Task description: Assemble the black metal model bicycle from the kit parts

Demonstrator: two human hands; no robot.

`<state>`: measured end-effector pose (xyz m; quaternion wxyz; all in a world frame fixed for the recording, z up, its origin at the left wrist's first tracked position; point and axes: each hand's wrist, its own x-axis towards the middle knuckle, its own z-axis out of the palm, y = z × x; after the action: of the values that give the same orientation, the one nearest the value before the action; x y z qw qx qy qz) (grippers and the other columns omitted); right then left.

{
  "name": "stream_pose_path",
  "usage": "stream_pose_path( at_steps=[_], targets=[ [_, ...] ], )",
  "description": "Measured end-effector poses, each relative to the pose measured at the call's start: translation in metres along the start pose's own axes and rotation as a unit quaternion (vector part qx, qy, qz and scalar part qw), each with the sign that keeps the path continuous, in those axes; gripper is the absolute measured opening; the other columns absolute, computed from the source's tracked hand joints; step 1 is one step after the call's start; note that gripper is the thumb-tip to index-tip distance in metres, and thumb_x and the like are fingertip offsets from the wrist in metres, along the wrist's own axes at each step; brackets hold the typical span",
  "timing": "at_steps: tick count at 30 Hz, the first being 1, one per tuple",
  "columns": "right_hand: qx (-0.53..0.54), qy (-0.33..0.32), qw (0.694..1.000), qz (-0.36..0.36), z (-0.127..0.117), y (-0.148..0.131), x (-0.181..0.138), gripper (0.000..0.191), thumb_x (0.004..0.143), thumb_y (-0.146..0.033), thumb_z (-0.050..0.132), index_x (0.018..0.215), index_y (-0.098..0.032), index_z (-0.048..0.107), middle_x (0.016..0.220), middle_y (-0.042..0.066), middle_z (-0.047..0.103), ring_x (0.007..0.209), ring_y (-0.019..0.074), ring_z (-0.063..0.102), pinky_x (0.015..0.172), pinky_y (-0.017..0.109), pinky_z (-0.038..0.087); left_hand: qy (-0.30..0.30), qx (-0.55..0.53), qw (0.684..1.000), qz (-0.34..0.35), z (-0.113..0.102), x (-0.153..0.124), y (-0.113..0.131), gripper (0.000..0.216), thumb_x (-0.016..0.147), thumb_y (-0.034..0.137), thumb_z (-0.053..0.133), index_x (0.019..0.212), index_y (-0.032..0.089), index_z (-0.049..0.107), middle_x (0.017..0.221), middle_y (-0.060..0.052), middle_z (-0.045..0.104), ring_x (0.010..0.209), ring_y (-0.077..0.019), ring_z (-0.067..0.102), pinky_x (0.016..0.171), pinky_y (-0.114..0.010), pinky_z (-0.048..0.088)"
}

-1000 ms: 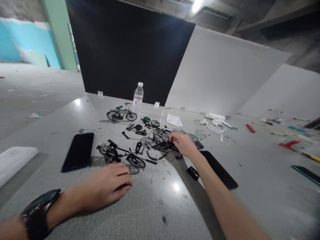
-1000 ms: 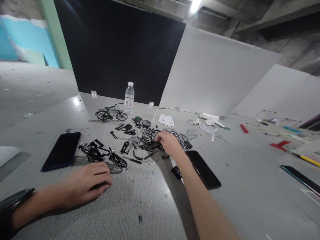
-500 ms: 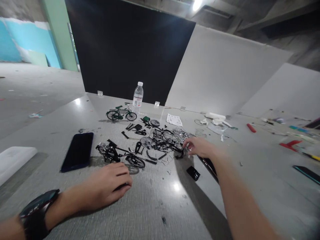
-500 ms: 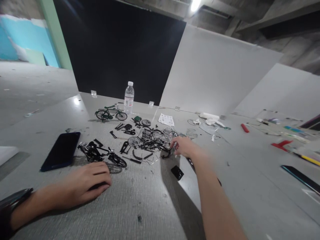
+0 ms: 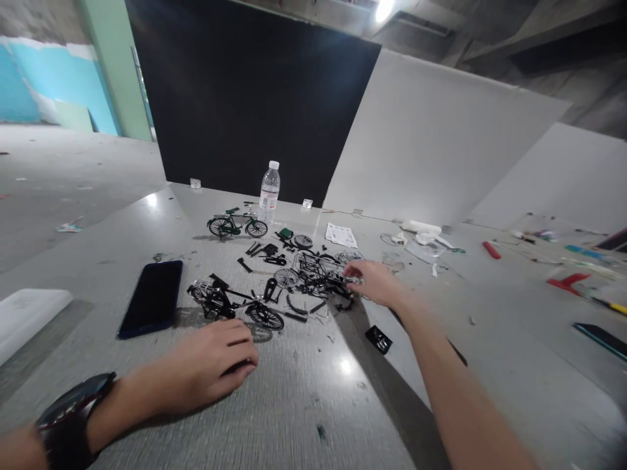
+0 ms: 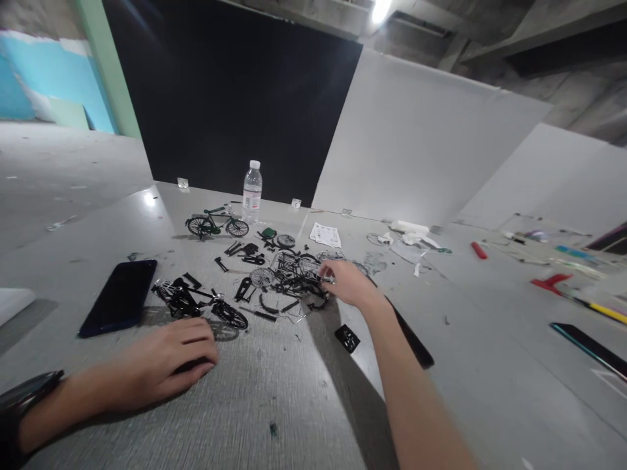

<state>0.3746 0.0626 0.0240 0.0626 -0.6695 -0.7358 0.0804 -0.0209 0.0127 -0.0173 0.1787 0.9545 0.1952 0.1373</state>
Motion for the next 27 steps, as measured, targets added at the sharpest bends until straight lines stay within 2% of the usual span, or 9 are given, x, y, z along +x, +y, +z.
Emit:
stream_pose_path(
  at_steps=[3,5,9,17,24,27],
  targets=[
    [-0.011,0.021,1.0,-0.003,0.009,-0.007,0.003,0.058,0.088,-0.046,0.059,0.141,-0.022,0.056,0.139,0.015,0.062,0.121,0.0347,0.062,0.093,0.049,0.054,-0.004,-0.002,1.0,-0.001,0.001,-0.001,0.0,0.016,0.1,0.02,0.047,0.096,0.02,0.062,0.094,-0.004,0.062,0.089,-0.0222,0.056,0.081,-0.036,0.043],
    [-0.016,0.015,1.0,-0.002,0.017,-0.011,0.005,0.064,0.091,-0.048,0.056,0.147,-0.019,0.05,0.141,0.017,0.061,0.121,0.0353,0.062,0.094,0.049,0.054,-0.009,-0.003,1.0,-0.004,0.0,-0.001,0.0,0.016,0.101,0.02,0.047,0.097,0.02,0.062,0.095,-0.004,0.062,0.09,-0.0223,0.056,0.082,-0.036,0.043],
    [-0.029,0.018,0.999,0.005,0.026,-0.014,0.01,0.051,0.097,-0.042,0.045,0.139,-0.018,0.058,0.138,0.016,0.064,0.122,0.035,0.062,0.098,0.049,0.05,-0.012,-0.005,1.0,-0.007,-0.001,-0.001,0.0,0.015,0.101,0.021,0.047,0.097,0.02,0.061,0.096,-0.004,0.062,0.092,-0.0224,0.056,0.083,-0.036,0.043],
    [-0.07,0.065,0.995,0.037,0.03,-0.016,0.014,0.047,0.106,-0.04,0.028,0.133,-0.018,0.059,0.12,0.016,0.072,0.103,0.0321,0.068,0.078,0.038,0.049,-0.006,-0.004,1.0,-0.003,0.001,-0.001,-0.001,0.016,0.101,0.021,0.045,0.097,0.02,0.061,0.095,-0.004,0.061,0.09,-0.0218,0.055,0.083,-0.036,0.042],
    [-0.117,0.113,0.983,0.08,0.03,-0.018,0.015,0.041,0.107,-0.037,0.028,0.114,-0.017,0.063,0.091,0.014,0.074,0.082,0.0294,0.07,0.066,0.033,0.041,-0.005,-0.005,1.0,-0.006,-0.001,-0.001,0.0,0.016,0.1,0.02,0.047,0.097,0.02,0.062,0.095,-0.004,0.062,0.091,-0.0217,0.056,0.082,-0.034,0.042],
    [-0.128,0.129,0.98,0.084,0.029,-0.017,0.016,0.039,0.108,-0.036,0.03,0.111,-0.017,0.063,0.086,0.013,0.074,0.08,0.0288,0.07,0.065,0.032,0.04,-0.002,-0.007,1.0,-0.005,-0.001,-0.002,0.0,0.015,0.1,0.02,0.047,0.097,0.02,0.062,0.095,-0.004,0.062,0.091,-0.0218,0.056,0.081,-0.034,0.042]
  ],
)
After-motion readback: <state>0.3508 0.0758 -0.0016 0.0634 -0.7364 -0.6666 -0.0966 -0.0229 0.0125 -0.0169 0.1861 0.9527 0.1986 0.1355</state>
